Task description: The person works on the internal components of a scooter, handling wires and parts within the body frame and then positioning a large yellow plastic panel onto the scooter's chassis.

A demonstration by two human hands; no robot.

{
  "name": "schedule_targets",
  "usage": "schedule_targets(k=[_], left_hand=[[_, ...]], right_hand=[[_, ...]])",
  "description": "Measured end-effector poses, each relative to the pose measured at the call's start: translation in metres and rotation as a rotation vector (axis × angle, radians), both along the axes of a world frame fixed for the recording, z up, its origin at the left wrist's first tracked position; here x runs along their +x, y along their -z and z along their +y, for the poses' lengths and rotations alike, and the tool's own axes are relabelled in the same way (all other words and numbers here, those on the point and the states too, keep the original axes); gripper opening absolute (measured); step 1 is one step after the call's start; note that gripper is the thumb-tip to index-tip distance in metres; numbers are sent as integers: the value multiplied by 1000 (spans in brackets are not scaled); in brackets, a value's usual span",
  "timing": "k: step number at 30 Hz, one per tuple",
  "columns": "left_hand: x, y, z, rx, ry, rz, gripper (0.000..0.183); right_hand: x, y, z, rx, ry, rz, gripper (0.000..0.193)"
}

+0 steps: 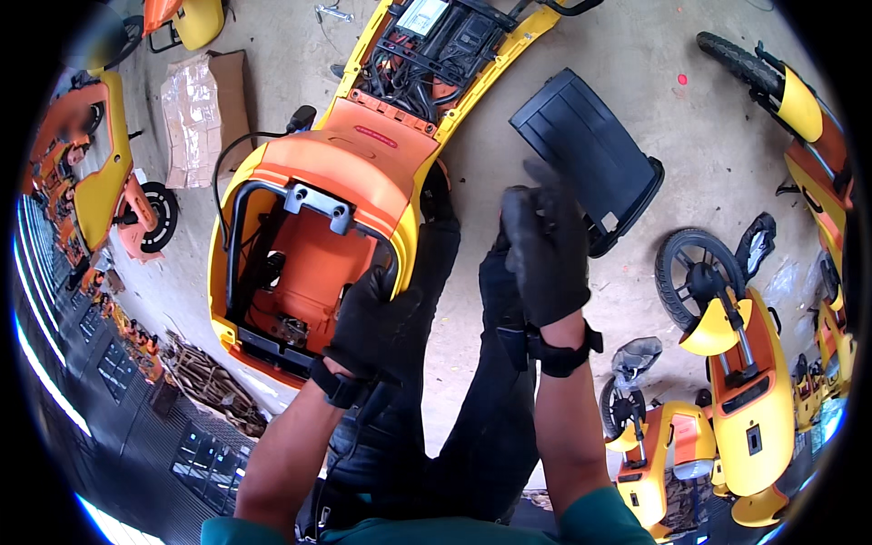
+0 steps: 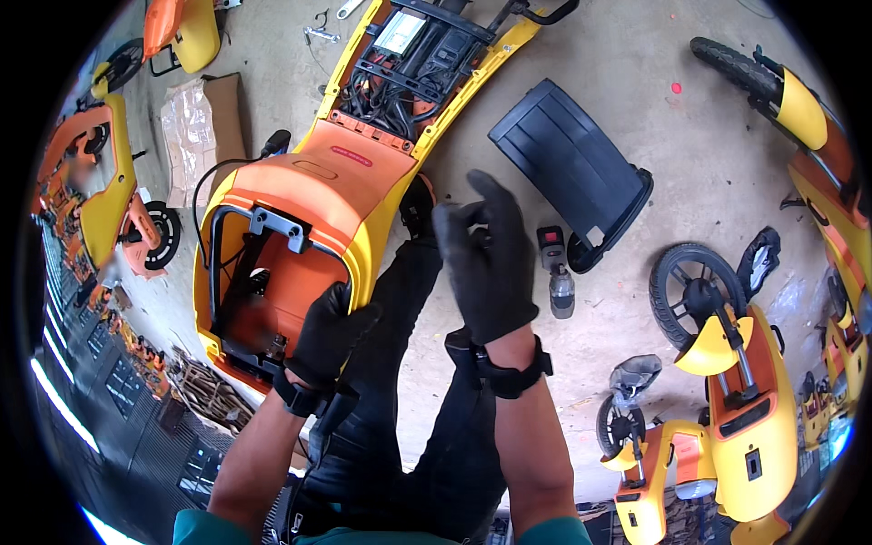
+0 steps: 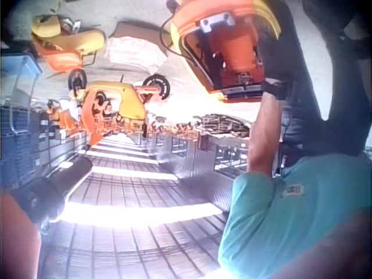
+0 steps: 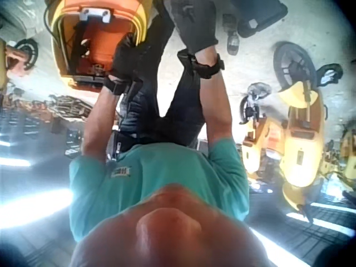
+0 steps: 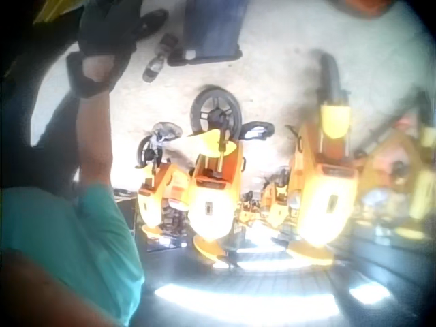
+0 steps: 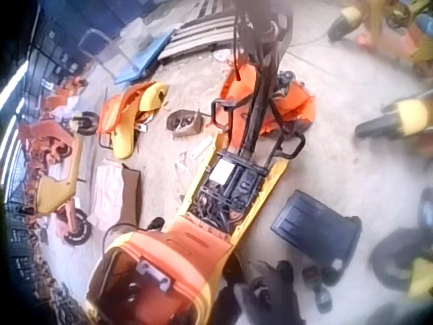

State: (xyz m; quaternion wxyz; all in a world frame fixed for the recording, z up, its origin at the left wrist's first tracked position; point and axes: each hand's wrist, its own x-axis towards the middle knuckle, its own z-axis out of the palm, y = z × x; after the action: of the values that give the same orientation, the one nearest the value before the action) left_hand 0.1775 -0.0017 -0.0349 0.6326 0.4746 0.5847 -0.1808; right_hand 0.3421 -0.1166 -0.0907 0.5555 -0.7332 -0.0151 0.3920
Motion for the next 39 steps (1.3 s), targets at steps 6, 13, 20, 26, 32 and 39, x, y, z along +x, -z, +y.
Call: schedule_targets(k=[6, 13, 20, 26, 32, 39], left_hand=[[-1, 8, 2, 109, 55, -98, 16], [-14, 33, -6, 193, 19, -177, 27], [-32, 65, -17, 331, 344, 44, 36], [-25, 61, -18, 326, 401, 107, 35], [-35, 75, -14, 344, 473, 112, 36], [-19, 54, -15, 455, 442, 70, 26]], right_hand=[[96, -85, -54, -392, -48, -927, 31], [90, -137, -10, -189, 115, -419, 38], [36, -90, -29, -217, -83, -480, 37], [19, -99, -32, -178, -96, -311, 29], [6, -104, -22, -164, -82, 69, 36], [-77, -27, 3, -401, -418, 367, 63]])
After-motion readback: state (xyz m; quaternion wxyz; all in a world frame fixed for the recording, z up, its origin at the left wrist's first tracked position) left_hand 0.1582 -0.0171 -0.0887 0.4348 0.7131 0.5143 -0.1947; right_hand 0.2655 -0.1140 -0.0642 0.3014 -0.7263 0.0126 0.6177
